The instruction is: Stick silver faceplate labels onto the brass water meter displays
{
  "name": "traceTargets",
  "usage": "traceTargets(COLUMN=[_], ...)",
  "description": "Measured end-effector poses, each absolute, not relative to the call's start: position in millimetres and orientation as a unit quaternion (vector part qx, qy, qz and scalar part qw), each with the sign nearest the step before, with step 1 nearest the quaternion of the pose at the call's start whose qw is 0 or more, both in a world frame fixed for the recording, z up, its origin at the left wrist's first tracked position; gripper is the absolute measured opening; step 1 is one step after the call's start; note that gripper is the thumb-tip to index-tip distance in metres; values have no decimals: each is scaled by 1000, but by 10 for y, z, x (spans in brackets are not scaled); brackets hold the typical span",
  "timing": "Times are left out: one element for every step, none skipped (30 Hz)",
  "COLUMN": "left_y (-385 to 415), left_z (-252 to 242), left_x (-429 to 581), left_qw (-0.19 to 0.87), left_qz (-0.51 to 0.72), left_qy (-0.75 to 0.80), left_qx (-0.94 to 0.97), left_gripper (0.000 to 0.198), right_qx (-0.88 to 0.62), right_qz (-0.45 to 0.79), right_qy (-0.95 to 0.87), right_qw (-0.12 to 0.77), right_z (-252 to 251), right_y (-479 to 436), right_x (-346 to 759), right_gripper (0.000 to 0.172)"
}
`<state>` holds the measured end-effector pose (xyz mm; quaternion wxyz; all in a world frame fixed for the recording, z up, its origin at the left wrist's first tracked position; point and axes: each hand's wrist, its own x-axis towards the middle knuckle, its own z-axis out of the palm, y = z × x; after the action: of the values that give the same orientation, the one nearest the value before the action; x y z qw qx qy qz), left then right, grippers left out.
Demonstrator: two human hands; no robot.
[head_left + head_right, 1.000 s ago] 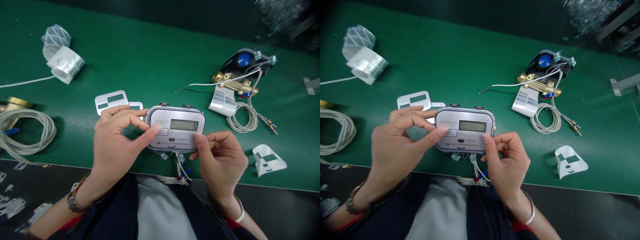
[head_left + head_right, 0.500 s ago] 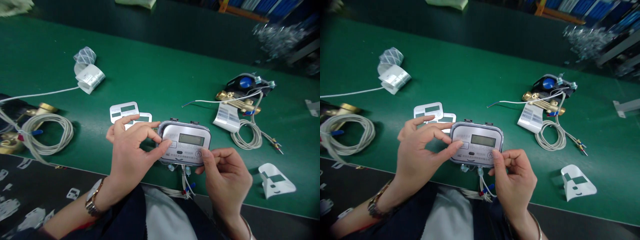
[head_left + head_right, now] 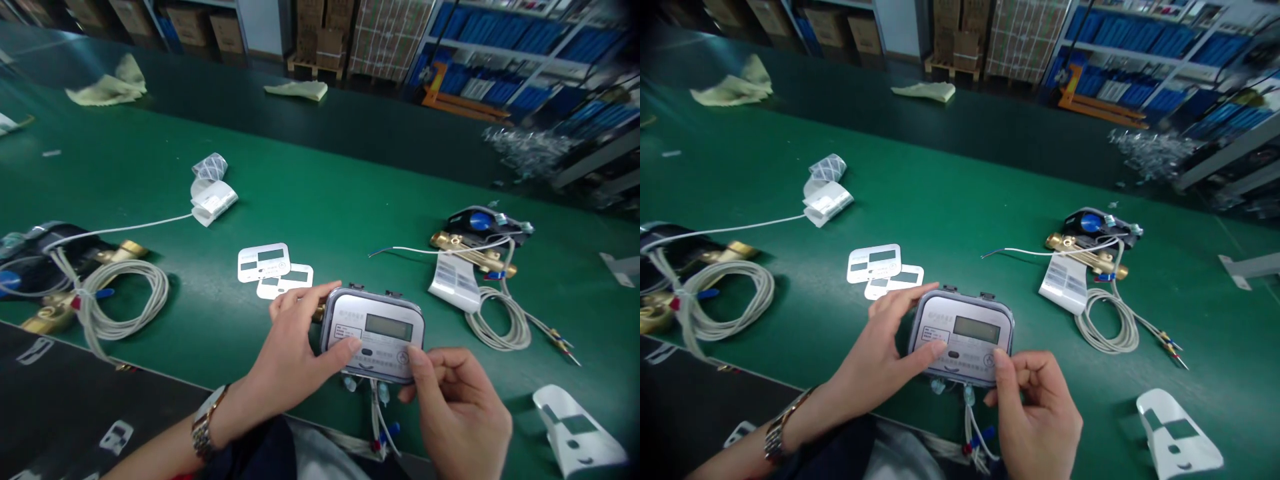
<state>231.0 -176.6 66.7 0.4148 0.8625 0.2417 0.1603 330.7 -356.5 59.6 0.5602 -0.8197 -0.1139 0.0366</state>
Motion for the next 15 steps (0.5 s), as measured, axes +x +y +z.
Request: traceTargets(left_y=[-1762,-1756,-1748,-1741,-1733,-1727,-1721,-1718,-1715,-1714,-1714,-1714,-1714,-1714,-1715], left_z=[660,654,649,643,637,630,622,615,608,602,599,598,599,600,601], left_x=[2321,2331,2340,2347,2352,2354,2356,2355,2354,2353,2353,2354,2356,2361,2369], left_qw=[418,423,428,434,438,441,442,441,437,432,427,422,418,414,412], left_qz=[160,160,161,161,161,161,159,158,156,155,155,155,156,156,156], left_qy=[242,242,243,245,246,247,247,249,252,257,261,265,268,271,272], left_qx=[861,858,855,852,849,848,847,848,849,850,852,853,854,855,856], left_gripper=[65,62,59,55,52,50,49,49,49,49,48,48,48,48,48], right_qx=[-819,-819,-819,-819,-818,-817,-815,-812,-808,-804,-802,-801,-803,-807,-813], right_qz=[40,43,47,53,59,64,69,73,78,82,86,89,93,97,104], right_qy=[-111,-108,-105,-101,-98,-95,-92,-90,-90,-91,-92,-96,-105,-118,-132], right_qw=[561,561,562,562,563,565,568,572,577,581,584,584,579,570,558], right_z=[603,605,603,598,590,582,572,563,552,540,526,512,499,489,485], right_y=[-3558,-3552,-3548,-3545,-3543,-3542,-3541,-3540,-3540,-3540,-3541,-3544,-3550,-3558,-3568], right_x=[3299,3295,3294,3295,3297,3300,3301,3302,3304,3306,3312,3322,3338,3362,3393], right_gripper=[32,33,33,34,34,35,35,36,37,37,37,37,38,38,38])
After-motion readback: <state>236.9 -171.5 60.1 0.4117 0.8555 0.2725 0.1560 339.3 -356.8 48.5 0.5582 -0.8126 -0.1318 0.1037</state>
